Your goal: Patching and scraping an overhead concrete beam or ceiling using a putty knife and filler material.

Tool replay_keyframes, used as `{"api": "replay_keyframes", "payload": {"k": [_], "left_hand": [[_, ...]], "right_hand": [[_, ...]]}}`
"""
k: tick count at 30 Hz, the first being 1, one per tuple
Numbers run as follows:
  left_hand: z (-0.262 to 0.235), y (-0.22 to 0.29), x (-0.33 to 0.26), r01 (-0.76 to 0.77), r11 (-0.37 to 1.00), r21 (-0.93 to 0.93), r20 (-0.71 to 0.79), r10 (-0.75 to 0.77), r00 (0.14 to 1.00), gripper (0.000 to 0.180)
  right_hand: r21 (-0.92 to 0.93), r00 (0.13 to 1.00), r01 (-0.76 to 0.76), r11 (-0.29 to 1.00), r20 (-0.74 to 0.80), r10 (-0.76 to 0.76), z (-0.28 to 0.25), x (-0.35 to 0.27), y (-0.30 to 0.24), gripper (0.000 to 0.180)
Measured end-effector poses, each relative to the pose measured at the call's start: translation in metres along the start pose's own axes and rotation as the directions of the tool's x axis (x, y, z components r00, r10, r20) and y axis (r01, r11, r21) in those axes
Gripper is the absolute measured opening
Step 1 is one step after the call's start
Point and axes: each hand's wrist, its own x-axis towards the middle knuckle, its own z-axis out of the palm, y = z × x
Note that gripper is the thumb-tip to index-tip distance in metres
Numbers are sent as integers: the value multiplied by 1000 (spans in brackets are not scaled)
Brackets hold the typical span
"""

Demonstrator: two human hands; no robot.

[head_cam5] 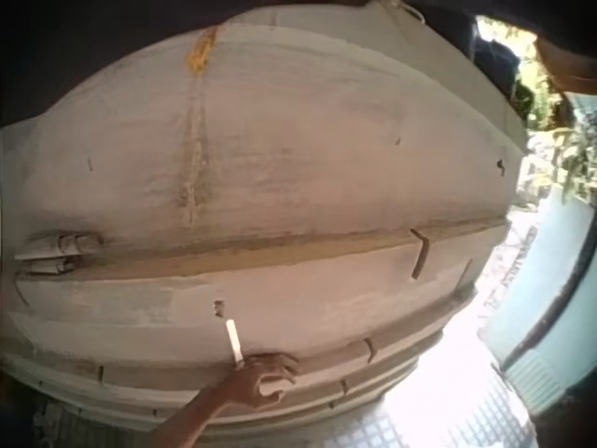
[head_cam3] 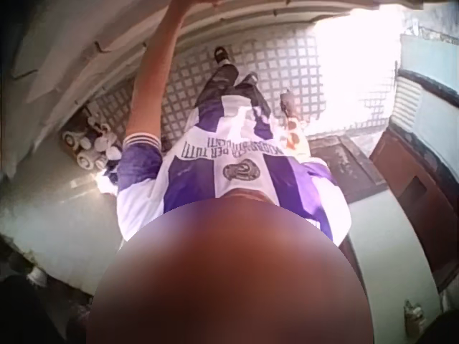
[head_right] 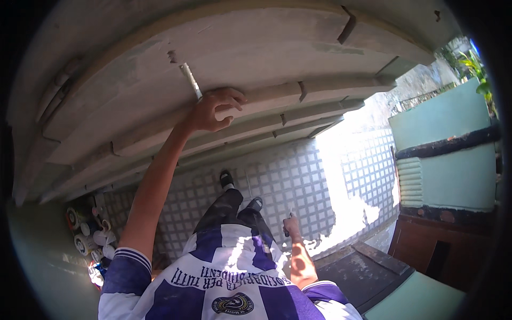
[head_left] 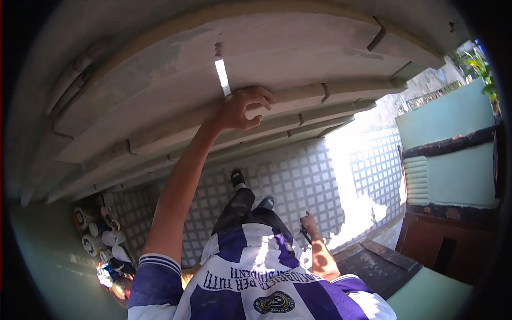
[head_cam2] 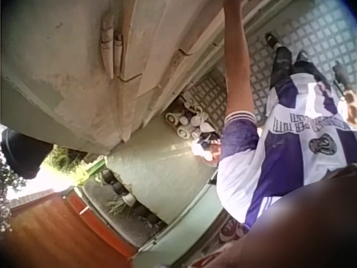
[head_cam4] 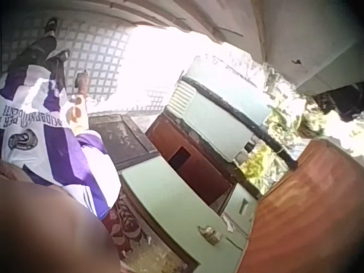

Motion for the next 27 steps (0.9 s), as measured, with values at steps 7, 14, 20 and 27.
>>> {"api": "replay_keyframes", "payload": {"k": [7,14,20,27], "left_hand": [[12,-2,9,-79,990,118,4,80,997,33],[7,-12,1,-109,972,207,61,98,993,44],[17,-10,11,-185,974,129,50,180,982,43],[23,-29,7,-184,978,95,34,182,983,42]], "right_hand": [[-53,970,-128,990,201,136,40,38,69,70],[-46,963,-124,991,237,132,54,25,100,59],[17,967,-195,981,172,190,61,30,141,65],[161,979,-200,966,75,190,118,-13,84,19]]}}
